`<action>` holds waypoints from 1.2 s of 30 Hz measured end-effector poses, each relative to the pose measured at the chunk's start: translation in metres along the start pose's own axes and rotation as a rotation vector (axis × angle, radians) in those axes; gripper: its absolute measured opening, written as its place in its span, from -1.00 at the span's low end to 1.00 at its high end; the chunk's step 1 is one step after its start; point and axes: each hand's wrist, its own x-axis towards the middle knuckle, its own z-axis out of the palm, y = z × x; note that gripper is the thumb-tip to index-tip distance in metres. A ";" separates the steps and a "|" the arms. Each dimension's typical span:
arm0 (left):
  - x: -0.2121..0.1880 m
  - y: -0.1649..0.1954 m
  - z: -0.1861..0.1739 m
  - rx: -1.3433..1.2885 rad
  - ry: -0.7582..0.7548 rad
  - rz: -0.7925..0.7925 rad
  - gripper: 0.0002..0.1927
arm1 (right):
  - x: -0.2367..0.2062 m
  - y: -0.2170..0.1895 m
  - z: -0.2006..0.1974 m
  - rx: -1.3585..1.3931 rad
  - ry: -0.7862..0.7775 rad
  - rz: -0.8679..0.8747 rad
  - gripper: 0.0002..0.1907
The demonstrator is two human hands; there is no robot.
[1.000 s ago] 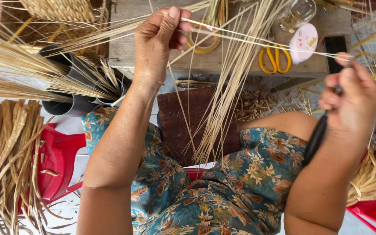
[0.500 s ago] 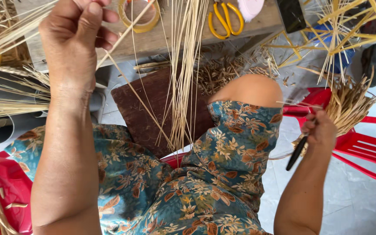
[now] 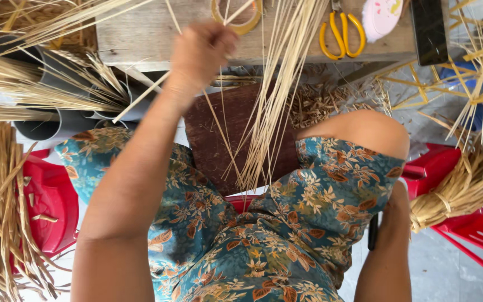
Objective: The person sits on a low stool and uses a small knife to split and peel thin strips from bamboo sticks, drawing each stick against the blade to shave off slivers, then sets finished strips aside and reaches for the next stick.
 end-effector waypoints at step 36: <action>-0.017 -0.037 0.066 0.413 0.161 -0.168 -0.44 | -0.145 -0.165 0.124 0.353 -1.039 -0.753 -0.65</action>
